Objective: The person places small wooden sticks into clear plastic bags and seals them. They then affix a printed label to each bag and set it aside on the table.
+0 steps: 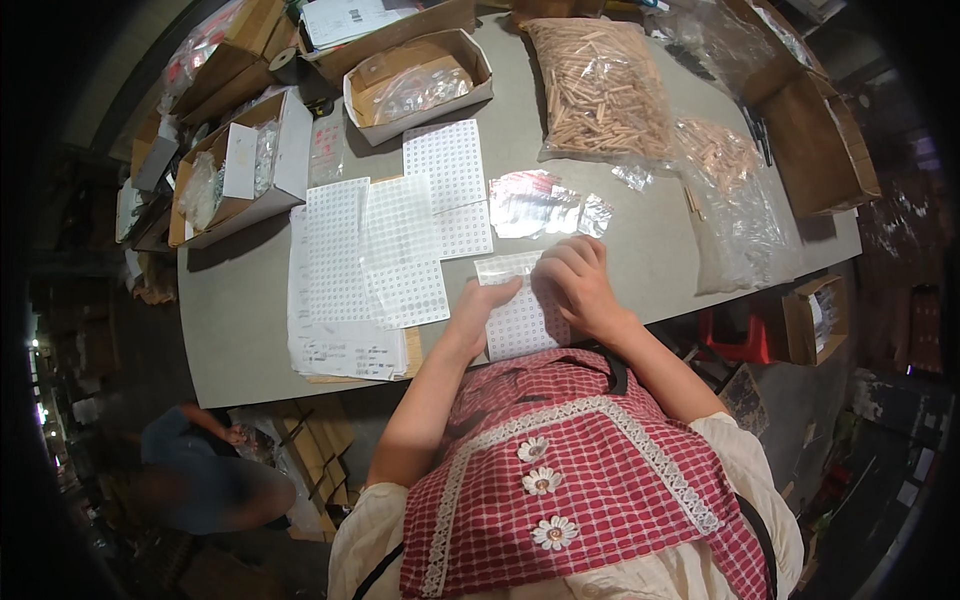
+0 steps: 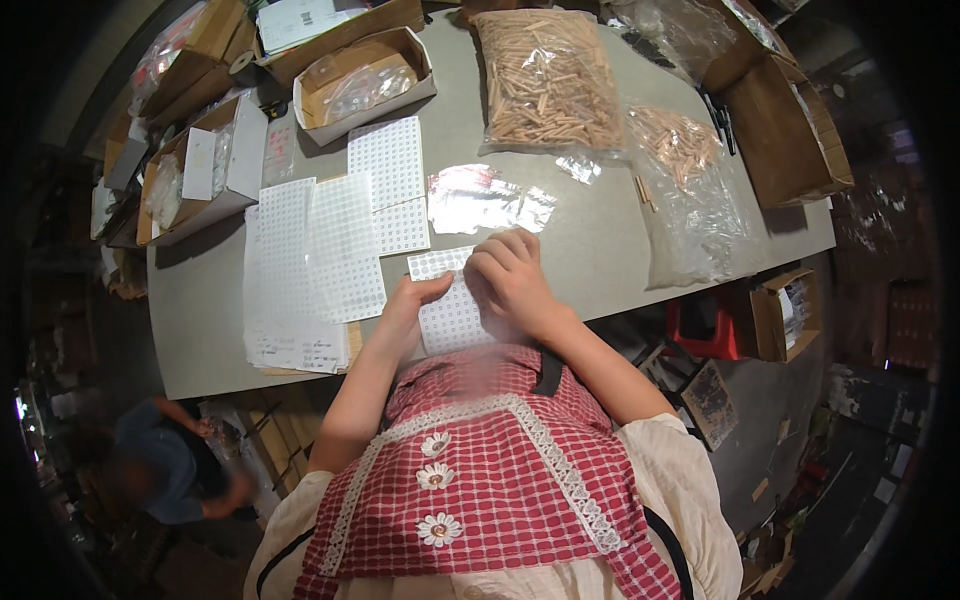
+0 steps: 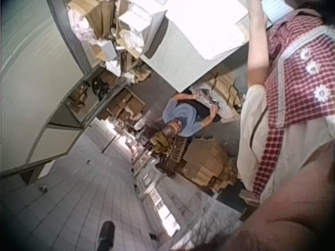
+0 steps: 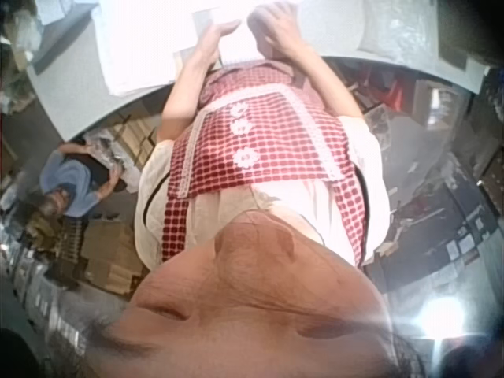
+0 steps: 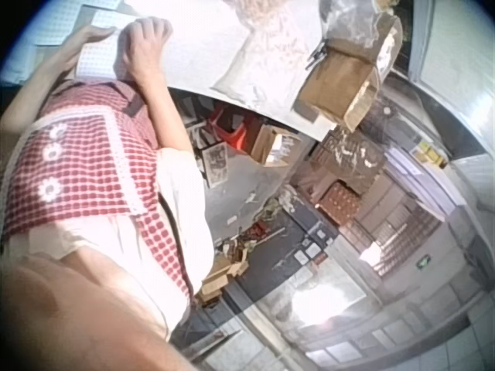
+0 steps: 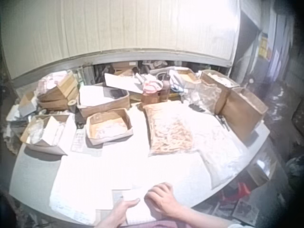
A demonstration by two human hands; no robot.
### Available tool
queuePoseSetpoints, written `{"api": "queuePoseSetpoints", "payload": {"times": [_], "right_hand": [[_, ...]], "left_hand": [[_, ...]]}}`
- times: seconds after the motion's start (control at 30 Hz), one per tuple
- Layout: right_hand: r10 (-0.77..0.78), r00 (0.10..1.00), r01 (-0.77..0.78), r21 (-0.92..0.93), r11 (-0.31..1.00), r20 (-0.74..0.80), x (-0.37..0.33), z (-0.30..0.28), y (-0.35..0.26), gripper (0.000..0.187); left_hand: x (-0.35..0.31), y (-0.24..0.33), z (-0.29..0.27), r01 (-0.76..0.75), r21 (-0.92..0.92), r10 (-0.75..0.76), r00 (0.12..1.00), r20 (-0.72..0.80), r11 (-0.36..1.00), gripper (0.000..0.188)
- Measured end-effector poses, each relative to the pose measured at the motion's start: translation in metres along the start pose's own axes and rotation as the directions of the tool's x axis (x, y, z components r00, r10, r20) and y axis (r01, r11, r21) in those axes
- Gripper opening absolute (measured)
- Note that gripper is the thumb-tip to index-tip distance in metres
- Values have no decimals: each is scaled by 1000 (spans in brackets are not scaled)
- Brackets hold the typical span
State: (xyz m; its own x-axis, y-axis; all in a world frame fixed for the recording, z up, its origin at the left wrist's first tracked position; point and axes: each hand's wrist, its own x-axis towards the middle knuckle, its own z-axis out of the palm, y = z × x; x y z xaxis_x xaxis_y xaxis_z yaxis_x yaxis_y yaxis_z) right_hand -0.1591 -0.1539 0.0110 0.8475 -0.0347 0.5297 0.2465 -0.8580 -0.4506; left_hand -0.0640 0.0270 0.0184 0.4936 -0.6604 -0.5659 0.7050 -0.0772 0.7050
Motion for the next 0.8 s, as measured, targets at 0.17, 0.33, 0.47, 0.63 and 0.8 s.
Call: {"api": "queuePoseSetpoints", "payload": {"times": [0.17,0.33,0.47,0.63,0.8], "right_hand": [[92,992,-99,86,991,83,0,-3,4,20],[45,997,-49,58,997,65,0,0,4,23],[29,999,-30,40,999,20,-3,4,3,24],[34,999,-35,29,999,17,-1,3,1,23],[20,995,-27,75,997,97,2,4,11,16]], "left_hand": [[1,-3,-4,6,13,-6,1000,16,1000,31],[5,-4,-6,-52,10,52,999,6,999,34],[-1,6,1,-4,-19,4,1000,6,1000,33],[0,7,-1,34,-48,-34,999,18,998,34],[11,-1,-14,122,-284,-115,992,43,951,36]]}}
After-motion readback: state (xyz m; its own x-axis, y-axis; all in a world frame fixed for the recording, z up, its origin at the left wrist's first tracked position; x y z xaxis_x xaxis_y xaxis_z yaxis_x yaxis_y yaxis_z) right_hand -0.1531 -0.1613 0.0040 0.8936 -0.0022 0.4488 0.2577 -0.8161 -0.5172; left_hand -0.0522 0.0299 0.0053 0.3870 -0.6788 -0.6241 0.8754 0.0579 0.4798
